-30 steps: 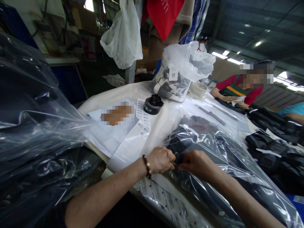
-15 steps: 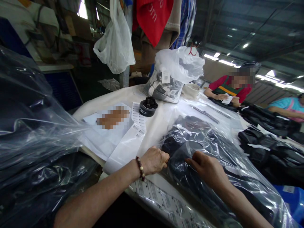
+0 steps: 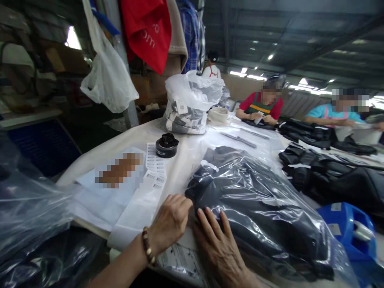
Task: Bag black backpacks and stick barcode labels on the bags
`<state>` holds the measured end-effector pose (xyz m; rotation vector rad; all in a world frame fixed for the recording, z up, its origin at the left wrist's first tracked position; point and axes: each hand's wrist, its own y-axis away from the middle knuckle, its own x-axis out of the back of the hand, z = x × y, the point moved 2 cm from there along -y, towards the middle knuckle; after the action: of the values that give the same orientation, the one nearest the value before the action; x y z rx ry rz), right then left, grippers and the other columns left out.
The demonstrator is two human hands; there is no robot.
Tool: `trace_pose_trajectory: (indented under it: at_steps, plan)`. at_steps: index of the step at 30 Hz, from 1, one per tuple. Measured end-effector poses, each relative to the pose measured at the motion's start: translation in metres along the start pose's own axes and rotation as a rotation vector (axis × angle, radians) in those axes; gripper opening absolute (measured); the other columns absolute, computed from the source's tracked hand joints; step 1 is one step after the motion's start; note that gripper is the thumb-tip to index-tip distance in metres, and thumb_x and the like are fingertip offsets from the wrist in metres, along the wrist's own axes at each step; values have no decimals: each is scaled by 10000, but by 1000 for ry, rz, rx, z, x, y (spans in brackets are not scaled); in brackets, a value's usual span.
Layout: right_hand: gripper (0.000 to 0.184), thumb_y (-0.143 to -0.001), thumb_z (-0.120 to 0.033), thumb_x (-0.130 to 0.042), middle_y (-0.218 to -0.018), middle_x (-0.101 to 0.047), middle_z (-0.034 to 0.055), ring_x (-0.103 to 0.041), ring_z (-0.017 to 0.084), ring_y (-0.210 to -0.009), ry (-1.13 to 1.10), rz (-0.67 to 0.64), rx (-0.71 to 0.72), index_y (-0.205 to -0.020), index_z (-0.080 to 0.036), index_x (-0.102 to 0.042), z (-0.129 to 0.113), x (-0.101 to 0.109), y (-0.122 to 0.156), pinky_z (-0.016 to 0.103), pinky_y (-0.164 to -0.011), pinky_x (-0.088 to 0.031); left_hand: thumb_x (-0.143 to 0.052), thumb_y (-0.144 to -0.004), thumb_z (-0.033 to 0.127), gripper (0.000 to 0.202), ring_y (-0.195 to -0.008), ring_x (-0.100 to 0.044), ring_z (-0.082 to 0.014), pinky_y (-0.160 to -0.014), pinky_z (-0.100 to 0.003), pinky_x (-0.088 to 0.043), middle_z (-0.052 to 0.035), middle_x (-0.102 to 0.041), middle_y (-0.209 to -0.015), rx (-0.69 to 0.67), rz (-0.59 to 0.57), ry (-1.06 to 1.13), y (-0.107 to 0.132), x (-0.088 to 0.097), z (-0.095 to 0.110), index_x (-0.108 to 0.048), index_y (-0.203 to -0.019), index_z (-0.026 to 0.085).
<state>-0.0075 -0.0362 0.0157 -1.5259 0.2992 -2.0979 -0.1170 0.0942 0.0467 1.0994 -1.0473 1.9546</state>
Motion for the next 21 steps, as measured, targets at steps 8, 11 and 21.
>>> trace_pose_trajectory:
  at_steps: [8, 11, 21]
  plan:
    - [337, -838, -170, -496, -1324, -486, 149, -385, 323, -1277, 137, 108, -245, -1169, -193, -558, 81, 63, 43, 552, -1015, -324, -508, -743, 554, 524, -1066, -537, -310, -922, -479, -443, -156, -580, -1108, 435, 333, 377, -29, 7, -26, -496, -1074, 147]
    - [389, -892, -328, -419, -1298, -484, 211, -407, 393, -1236, 320, 74, -546, -1197, -126, -550, 130, 69, 73, 605, -955, -353, -517, -661, 642, 769, -1177, -473, -342, -981, -488, -396, -203, -509, -1247, 521, 236, 484, -66, 1, -28, -438, -1209, 109]
    - [586, -866, -554, -365, -1324, -487, 127, -418, 344, -1221, 241, -77, -906, -1296, -181, -502, 157, 11, 132, 502, -937, -440, -663, -691, 530, 630, -1192, -483, -280, -1022, -380, -362, -108, -548, -1266, 679, -4, 880, -94, -35, -27, -522, -1200, 187]
